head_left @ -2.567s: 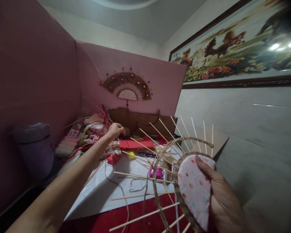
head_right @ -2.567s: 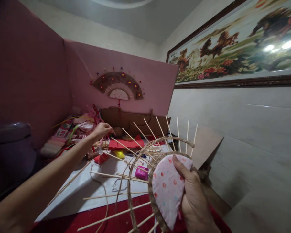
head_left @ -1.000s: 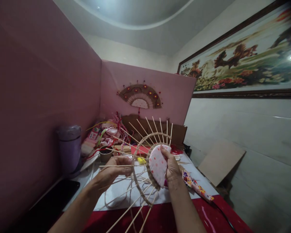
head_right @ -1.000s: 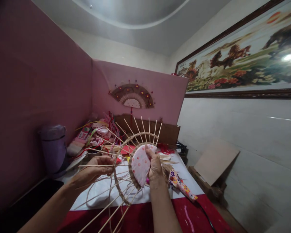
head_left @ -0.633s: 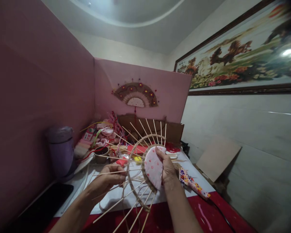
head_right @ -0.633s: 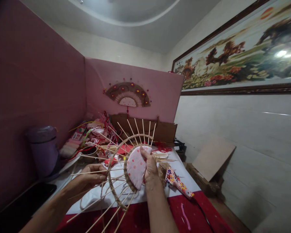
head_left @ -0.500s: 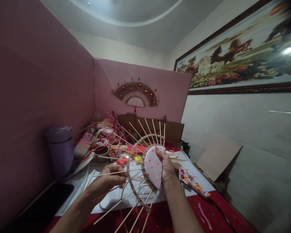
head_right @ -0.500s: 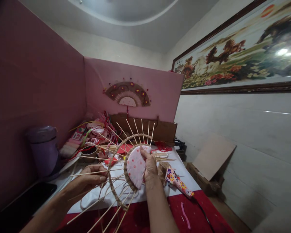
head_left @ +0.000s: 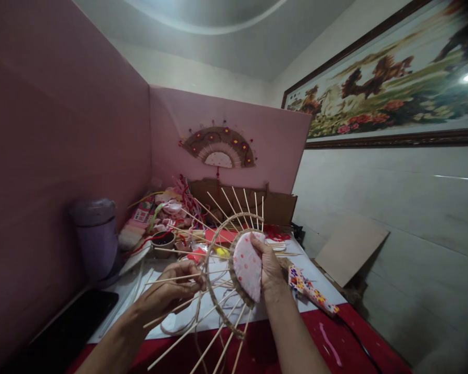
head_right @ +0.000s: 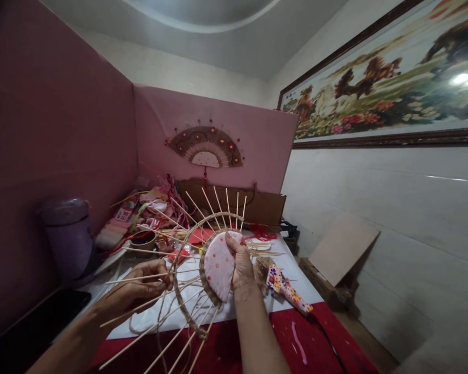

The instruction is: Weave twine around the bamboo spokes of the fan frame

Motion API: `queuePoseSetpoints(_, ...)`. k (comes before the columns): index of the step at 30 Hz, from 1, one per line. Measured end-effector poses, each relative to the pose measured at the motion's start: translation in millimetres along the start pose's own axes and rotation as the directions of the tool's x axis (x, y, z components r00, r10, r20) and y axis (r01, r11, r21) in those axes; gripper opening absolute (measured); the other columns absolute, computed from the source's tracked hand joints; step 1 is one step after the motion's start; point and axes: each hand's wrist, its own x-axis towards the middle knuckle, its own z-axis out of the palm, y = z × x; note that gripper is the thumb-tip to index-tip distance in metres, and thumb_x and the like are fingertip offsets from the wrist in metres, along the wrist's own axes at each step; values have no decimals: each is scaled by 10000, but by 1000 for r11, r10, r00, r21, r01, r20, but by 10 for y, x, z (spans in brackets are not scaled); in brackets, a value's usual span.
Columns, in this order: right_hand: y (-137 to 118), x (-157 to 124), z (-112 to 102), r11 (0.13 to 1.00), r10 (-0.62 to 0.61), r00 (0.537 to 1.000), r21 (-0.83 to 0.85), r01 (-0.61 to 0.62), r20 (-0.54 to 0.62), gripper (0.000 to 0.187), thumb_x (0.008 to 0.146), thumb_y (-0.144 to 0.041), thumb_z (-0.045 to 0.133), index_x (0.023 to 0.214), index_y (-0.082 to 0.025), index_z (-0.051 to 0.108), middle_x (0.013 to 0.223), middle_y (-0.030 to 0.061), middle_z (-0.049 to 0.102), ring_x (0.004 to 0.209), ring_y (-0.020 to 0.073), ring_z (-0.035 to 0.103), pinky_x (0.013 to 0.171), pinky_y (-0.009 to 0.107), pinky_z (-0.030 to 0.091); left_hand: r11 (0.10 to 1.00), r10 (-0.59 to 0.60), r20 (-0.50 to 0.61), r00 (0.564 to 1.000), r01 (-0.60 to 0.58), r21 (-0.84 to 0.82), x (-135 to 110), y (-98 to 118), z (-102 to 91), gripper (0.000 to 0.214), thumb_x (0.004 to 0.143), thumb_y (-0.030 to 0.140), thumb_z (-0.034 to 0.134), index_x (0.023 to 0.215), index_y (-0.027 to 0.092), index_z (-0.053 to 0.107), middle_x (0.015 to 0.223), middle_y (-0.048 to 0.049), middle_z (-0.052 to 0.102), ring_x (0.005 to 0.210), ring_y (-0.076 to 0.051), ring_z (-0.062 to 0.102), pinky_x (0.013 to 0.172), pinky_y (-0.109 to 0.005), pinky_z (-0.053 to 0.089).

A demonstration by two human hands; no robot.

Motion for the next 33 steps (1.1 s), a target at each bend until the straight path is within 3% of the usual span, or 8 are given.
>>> queuePoseSetpoints(3,10,-7,2,1000,0,1000,-3,0,-12,85,668,-153,658,640,-135,580,517,34,658,522,190,655,584,323,556,998,0,-10,1000,0,-64,0,-12,8,158,629,140,692,690,159,548,674,-9,575,519,-60,466,430,-169,260)
queuePoseSetpoints(8,16,-28,13,999,38,999,-12,-39,-32,80,691,-184,636,662,-129,585,527,45,663,501,195,650,576,332,554,987,-56,39,998,61,-149,-20,16,10,157,640,131,680,736,163,560,650,5,569,391,-18,355,355,-169,169)
queuePoseSetpoints(16,17,-19,6,999,35,998,-31,-37,-61,81,686,-197,631,666,-131,589,502,47,654,499,206,651,571,344,554,954,-125,-6,992,119,-276,-22,20,-18,198,611,65,695,735,176,587,694,9,578,562,-52,504,453,-144,315)
queuePoseSetpoints(23,25,-1,-37,999,-2,998,-49,-1,-68,97,669,-202,659,660,-143,584,489,30,649,510,202,652,566,339,556,951,-98,5,995,96,-293,24,-76,-63,198,617,157,725,682,140,539,584,27,494,476,-23,409,421,-128,284)
queuePoseSetpoints(29,24,27,-43,996,-41,998,-80,38,-40,142,665,-244,673,720,-135,601,537,35,668,524,198,654,580,337,559,957,-95,-25,995,84,-278,20,-34,-3,161,654,99,664,600,146,520,516,51,391,449,-35,322,406,-164,239)
queuePoseSetpoints(33,33,30,-58,997,-49,998,-67,46,-41,137,664,-254,670,709,-142,605,521,31,659,555,206,659,597,344,559,968,-80,-8,997,76,-240,25,-56,20,167,684,106,642,566,149,532,519,41,417,475,-54,367,462,-192,290)
